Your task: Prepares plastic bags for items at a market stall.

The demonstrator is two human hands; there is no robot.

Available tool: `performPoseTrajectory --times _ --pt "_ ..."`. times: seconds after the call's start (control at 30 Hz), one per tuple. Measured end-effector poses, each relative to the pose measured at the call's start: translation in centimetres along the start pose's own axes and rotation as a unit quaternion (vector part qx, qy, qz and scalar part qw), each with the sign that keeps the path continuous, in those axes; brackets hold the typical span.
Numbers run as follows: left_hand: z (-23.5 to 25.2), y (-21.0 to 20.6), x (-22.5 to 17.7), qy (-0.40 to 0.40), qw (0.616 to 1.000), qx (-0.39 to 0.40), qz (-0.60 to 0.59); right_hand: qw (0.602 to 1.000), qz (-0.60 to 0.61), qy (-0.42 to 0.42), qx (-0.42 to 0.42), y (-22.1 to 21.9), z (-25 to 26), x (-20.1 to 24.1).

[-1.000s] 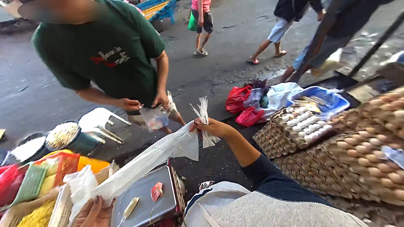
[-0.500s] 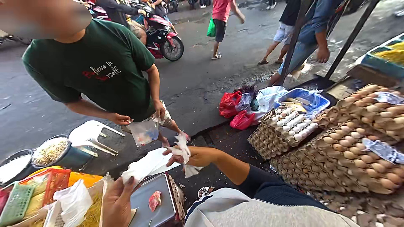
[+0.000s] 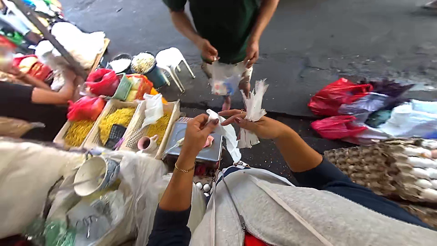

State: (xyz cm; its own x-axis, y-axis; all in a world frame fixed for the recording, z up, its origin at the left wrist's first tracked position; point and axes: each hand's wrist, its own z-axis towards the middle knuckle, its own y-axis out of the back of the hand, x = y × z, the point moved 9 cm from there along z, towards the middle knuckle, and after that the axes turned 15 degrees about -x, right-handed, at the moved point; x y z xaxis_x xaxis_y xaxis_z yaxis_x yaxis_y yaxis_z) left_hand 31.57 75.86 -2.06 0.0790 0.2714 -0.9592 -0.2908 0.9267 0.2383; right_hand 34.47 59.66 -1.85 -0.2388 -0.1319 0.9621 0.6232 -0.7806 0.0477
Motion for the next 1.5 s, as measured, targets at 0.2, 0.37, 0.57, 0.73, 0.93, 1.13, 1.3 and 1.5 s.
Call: performPoseTrajectory --times 0.2,0.37,0.57,0.73,0.93,1.13,1.3,1.5 --pt "-0.8 2.5 0.7 -0.001 0.999 -0.043 0.003 0.998 -0.005 0.023 0.060 -3.2 1.4 -0.3" --pt "-1.3 4.5 1.3 0.015 0.994 -0.105 0.013 0.993 -0.040 0.061 0.095 -5.6 2.0 -0.6" --pt "-1.8 6.7 0.9 -0.044 0.991 -0.078 0.096 0.989 0.017 -0.009 0.143 -6.4 2.2 -1.2" --pt "-2.6 6.5 1.2 -0.081 0.992 0.055 0.078 0.984 0.044 -0.055 0.164 -5.5 2.0 -1.7" --pt "-2.9 8.5 2.6 -0.008 0.989 0.098 0.115 0.983 0.061 -0.112 0.132 -2.7 2.2 -3.3" --pt "-1.4 5.4 2.1 0.033 0.984 0.166 0.065 0.985 0.072 -0.088 0.133 -2.5 3.1 -2.7" --pt "-1.0 5.2 1.9 0.048 0.982 0.175 0.053 0.981 0.120 -0.118 0.093 -1.3 3.7 -3.4" --pt "-0.7 6.5 2.0 0.034 0.985 0.158 0.066 0.972 0.174 -0.156 0.039 -0.9 3.3 -4.8"
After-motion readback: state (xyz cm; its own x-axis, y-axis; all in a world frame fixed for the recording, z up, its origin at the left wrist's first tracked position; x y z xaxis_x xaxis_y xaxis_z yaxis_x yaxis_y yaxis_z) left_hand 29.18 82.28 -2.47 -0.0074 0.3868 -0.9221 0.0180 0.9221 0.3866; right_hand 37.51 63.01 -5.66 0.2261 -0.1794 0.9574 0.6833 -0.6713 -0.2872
